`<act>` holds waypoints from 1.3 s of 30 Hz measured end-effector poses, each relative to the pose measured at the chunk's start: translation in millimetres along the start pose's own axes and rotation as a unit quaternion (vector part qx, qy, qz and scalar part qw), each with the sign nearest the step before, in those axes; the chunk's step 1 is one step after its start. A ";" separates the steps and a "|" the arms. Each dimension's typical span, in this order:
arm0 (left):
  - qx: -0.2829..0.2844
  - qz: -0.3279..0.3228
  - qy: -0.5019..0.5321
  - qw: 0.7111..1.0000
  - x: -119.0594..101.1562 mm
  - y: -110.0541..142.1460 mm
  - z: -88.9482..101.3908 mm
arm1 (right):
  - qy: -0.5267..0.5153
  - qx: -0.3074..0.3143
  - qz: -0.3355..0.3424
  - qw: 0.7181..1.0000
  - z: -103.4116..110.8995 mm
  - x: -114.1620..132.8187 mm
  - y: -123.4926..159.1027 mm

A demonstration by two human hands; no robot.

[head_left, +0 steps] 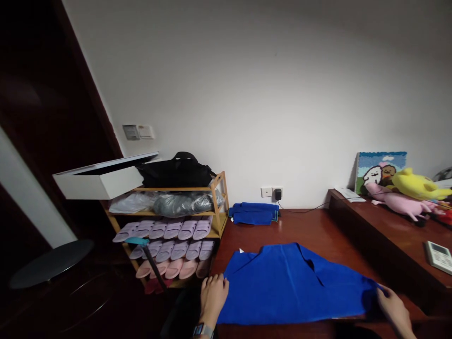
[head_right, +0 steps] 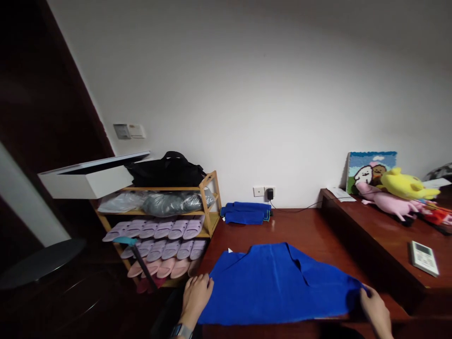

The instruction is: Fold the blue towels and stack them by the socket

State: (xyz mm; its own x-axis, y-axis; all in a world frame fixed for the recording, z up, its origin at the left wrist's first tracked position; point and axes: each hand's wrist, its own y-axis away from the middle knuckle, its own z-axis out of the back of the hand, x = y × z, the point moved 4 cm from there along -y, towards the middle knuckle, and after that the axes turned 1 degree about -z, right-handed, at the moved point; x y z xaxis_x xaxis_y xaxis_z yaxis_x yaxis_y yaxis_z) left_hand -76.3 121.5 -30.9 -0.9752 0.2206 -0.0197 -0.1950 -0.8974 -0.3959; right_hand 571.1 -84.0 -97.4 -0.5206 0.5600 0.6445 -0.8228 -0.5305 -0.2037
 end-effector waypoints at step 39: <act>-0.047 -0.086 0.253 0.963 6.0 -182.2 152.7 | -0.118 0.208 0.265 0.934 153.8 207.8 -81.2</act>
State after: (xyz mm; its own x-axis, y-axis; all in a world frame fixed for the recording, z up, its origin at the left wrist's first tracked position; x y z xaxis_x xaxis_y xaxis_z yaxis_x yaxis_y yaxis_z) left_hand -62.7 227.9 181.3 -0.7491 0.5417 -0.3812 -0.3151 -0.7976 -0.5143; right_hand 564.8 -22.5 166.5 -0.7251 0.0190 0.6884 -0.2789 -0.9221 -0.2683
